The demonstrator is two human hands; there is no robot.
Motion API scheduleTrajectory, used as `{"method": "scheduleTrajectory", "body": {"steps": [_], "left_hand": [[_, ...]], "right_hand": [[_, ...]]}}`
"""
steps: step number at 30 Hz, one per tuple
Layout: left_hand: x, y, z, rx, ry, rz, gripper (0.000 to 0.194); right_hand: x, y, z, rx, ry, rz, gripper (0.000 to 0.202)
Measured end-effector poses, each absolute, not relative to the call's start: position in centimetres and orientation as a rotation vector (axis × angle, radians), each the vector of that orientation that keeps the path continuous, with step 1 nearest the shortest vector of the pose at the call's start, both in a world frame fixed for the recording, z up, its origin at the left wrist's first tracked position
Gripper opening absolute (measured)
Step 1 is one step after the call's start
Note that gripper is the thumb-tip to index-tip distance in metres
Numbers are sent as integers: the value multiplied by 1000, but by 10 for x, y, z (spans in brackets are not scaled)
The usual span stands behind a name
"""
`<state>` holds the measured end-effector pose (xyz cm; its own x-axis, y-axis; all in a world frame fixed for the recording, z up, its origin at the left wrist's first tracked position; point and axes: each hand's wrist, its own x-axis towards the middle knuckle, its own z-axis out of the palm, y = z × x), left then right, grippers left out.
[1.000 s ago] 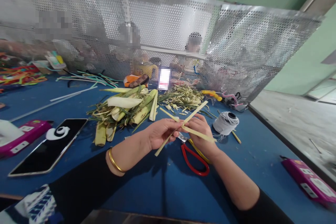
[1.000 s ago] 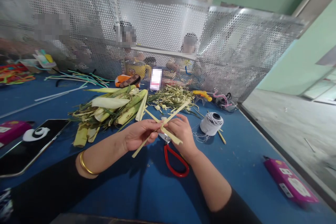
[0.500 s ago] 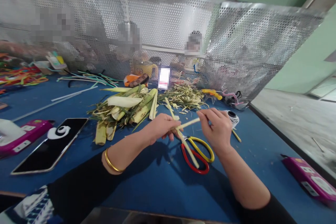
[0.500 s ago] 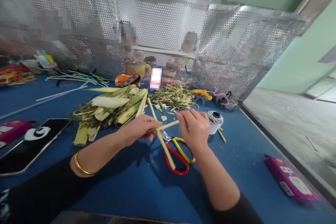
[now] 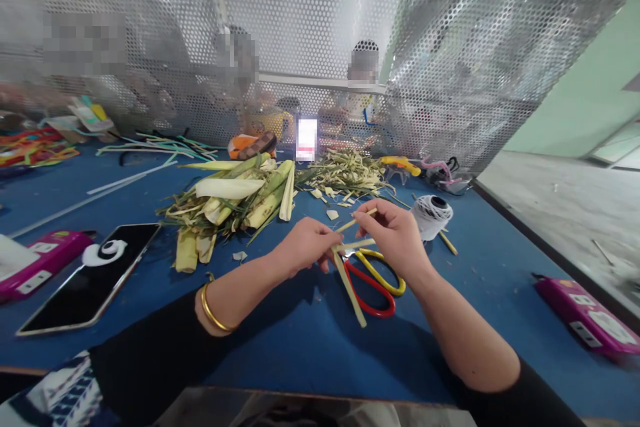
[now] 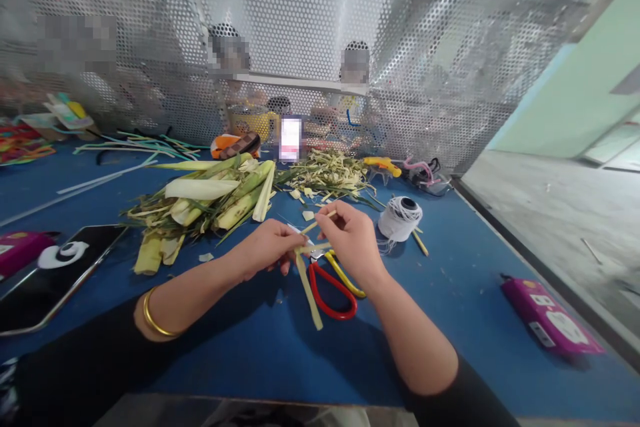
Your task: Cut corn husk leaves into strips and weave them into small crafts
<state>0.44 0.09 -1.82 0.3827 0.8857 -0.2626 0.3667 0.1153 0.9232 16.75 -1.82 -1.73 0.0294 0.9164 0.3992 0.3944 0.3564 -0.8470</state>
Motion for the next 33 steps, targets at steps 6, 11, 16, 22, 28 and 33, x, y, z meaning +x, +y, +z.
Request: {"method": "scheduleTrajectory", "body": {"steps": [6,11,16,22,28,33], "left_hand": [[5,7,-21,1103,1109,847,18],[8,6,-21,885,951,856,6],[9,4,-21,808,825,891,9],[9,3,-21,731,741,953,9],[10,3,-21,704,733,990,5],[10,3,-23,737,749,1020,8]], "right_hand": [[162,-29,-21,-1161,-1923,-155,15],[157,-28,-30,-1074,-2011,-639,15],[152,-27,-36,-1067,-1998,-678,15],[150,-26,-39,-1063,-1988,-664,16],[148,-26,-43,-1063,-2049,-631,15],[143,-28,-41,-937,-2225,-652,23]]}}
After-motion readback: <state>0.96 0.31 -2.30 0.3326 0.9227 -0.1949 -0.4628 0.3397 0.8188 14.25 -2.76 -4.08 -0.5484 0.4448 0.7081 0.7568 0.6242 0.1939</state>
